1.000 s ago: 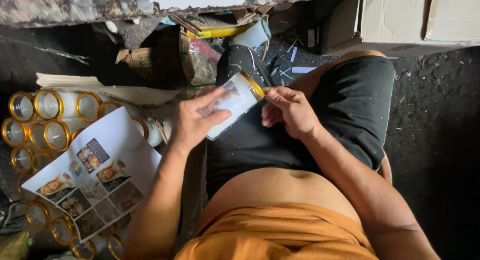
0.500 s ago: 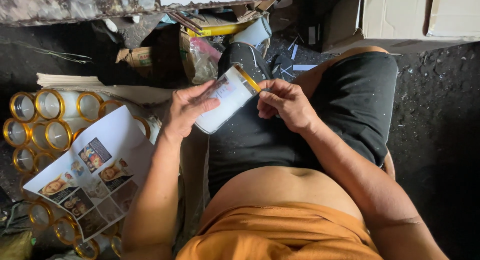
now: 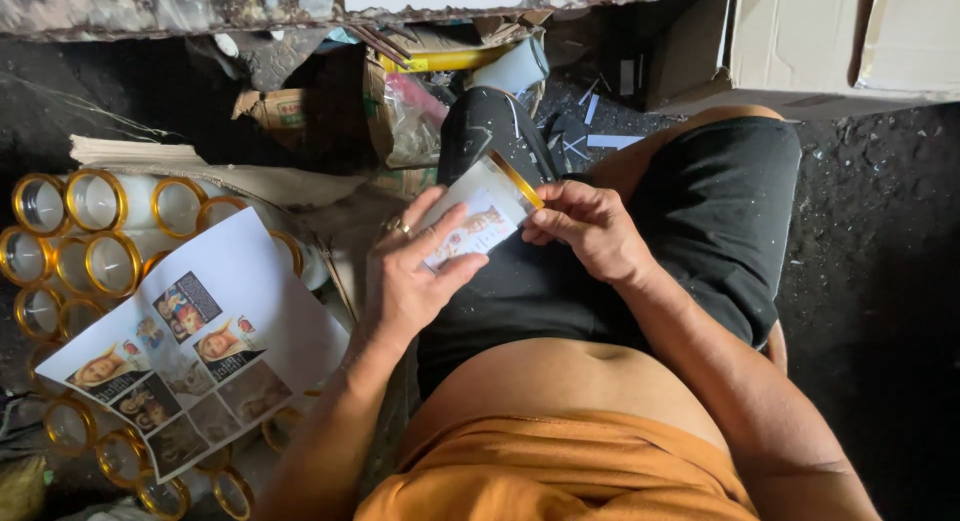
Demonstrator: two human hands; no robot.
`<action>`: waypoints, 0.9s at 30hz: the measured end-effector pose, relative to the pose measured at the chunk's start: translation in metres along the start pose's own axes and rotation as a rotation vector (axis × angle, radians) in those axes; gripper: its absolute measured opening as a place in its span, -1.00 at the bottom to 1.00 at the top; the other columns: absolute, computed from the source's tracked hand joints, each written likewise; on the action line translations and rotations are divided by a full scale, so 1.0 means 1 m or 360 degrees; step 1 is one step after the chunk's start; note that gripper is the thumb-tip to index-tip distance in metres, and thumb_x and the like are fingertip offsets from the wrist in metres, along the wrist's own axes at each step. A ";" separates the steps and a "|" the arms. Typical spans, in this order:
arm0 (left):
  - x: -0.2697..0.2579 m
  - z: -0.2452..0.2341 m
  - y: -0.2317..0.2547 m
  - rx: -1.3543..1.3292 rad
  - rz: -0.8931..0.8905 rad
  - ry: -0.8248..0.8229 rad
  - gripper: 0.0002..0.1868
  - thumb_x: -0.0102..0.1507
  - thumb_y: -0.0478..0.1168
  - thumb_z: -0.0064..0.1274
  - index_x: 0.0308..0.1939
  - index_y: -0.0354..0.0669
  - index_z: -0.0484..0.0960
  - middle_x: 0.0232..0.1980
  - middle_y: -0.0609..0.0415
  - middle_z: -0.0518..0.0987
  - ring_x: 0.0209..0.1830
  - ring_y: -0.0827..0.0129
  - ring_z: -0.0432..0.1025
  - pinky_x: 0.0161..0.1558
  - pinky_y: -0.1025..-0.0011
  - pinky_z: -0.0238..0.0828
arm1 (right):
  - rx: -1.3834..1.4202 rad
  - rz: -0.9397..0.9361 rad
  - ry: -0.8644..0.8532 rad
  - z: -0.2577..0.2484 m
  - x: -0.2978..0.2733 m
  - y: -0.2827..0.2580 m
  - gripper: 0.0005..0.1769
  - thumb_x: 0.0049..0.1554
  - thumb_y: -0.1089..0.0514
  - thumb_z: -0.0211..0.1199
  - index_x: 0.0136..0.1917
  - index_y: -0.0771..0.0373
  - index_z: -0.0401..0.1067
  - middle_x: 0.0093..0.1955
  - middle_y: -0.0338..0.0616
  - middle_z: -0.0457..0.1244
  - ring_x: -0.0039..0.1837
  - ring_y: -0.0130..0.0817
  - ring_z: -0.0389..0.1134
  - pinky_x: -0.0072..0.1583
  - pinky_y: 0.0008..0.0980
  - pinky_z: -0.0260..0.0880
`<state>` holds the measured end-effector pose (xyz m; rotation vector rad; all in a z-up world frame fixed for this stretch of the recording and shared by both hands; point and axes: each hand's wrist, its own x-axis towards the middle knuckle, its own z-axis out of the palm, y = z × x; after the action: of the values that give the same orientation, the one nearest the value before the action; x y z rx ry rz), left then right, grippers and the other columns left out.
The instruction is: Cutting out printed labels with scissors and preparing to apply them to glass candle jars
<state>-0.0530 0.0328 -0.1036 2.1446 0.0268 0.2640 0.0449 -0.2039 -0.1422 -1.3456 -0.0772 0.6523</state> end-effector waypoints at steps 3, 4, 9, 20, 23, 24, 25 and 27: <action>0.001 -0.003 0.013 -0.0038 0.0048 0.0032 -0.33 0.06 -0.12 0.50 0.26 0.13 0.64 0.34 -0.28 0.51 0.15 -0.17 0.52 0.16 -0.01 0.44 | -0.0036 -0.0044 -0.0021 0.000 0.000 -0.002 -0.77 0.14 0.33 0.38 0.08 0.46 0.54 -0.25 0.18 0.42 -0.18 -0.18 0.53 -0.10 -0.27 0.61; 0.002 -0.005 0.018 -0.0074 0.0062 0.0049 -0.33 0.07 -0.16 0.49 0.26 0.12 0.64 0.35 -0.32 0.50 0.16 -0.23 0.51 0.15 -0.05 0.44 | -0.0065 -0.0060 -0.0025 0.000 0.001 -0.003 -0.78 0.15 0.34 0.37 0.07 0.47 0.54 -0.25 0.19 0.42 -0.18 -0.17 0.53 -0.10 -0.26 0.60; 0.000 0.000 0.014 0.0119 0.0151 0.0094 -0.36 0.08 -0.07 0.49 0.25 0.13 0.65 0.34 -0.26 0.51 0.17 -0.19 0.51 0.14 -0.01 0.45 | -0.0068 -0.0083 -0.0013 0.000 0.000 0.000 -0.79 0.15 0.33 0.37 0.06 0.47 0.54 -0.24 0.19 0.42 -0.17 -0.18 0.53 -0.09 -0.25 0.60; 0.006 0.001 0.010 0.0104 0.0050 0.0069 -0.36 0.06 -0.06 0.50 0.22 0.10 0.68 0.24 -0.30 0.58 0.06 -0.20 0.56 0.11 0.01 0.43 | -0.0068 -0.0052 0.0012 0.003 0.000 -0.003 -0.81 0.15 0.29 0.39 0.03 0.41 0.56 -0.27 0.11 0.43 -0.20 -0.26 0.52 -0.10 -0.34 0.57; 0.012 -0.001 0.002 0.0061 0.0006 0.0075 -0.38 0.06 -0.03 0.50 0.19 0.09 0.69 0.22 -0.28 0.59 0.06 -0.14 0.57 0.12 0.09 0.42 | -0.0079 -0.0052 0.0012 0.007 0.005 -0.008 -0.81 0.16 0.28 0.38 0.05 0.40 0.56 -0.28 0.09 0.43 -0.21 -0.27 0.52 -0.12 -0.36 0.55; 0.014 -0.003 -0.003 -0.0160 -0.0205 0.0028 -0.41 0.07 -0.07 0.48 0.18 0.05 0.69 0.14 -0.29 0.63 0.01 -0.08 0.58 0.09 0.11 0.42 | -0.0085 -0.0071 0.0021 0.010 0.007 -0.010 -0.80 0.18 0.29 0.36 0.07 0.42 0.55 -0.28 0.10 0.42 -0.21 -0.26 0.51 -0.11 -0.35 0.55; 0.017 -0.005 -0.008 -0.0381 -0.0417 -0.0021 -0.43 0.08 -0.12 0.47 0.18 0.01 0.69 0.06 -0.31 0.66 -0.05 -0.03 0.59 0.06 0.14 0.43 | -0.0092 -0.0090 0.0029 0.013 0.010 -0.012 -0.80 0.20 0.29 0.33 0.08 0.43 0.54 -0.28 0.11 0.41 -0.21 -0.25 0.50 -0.11 -0.33 0.54; 0.031 0.001 -0.024 -0.0337 -0.0465 -0.0060 -0.41 0.04 -0.07 0.51 0.14 0.06 0.71 0.00 -0.20 0.69 -0.10 0.12 0.60 -0.01 0.23 0.45 | -0.0090 -0.0083 0.0045 0.015 0.017 -0.016 -0.81 0.21 0.32 0.29 0.10 0.45 0.53 -0.29 0.11 0.41 -0.23 -0.24 0.50 -0.12 -0.34 0.56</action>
<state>-0.0203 0.0494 -0.1183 1.9047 0.2762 0.0525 0.0593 -0.1838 -0.1291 -1.4023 -0.1087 0.5907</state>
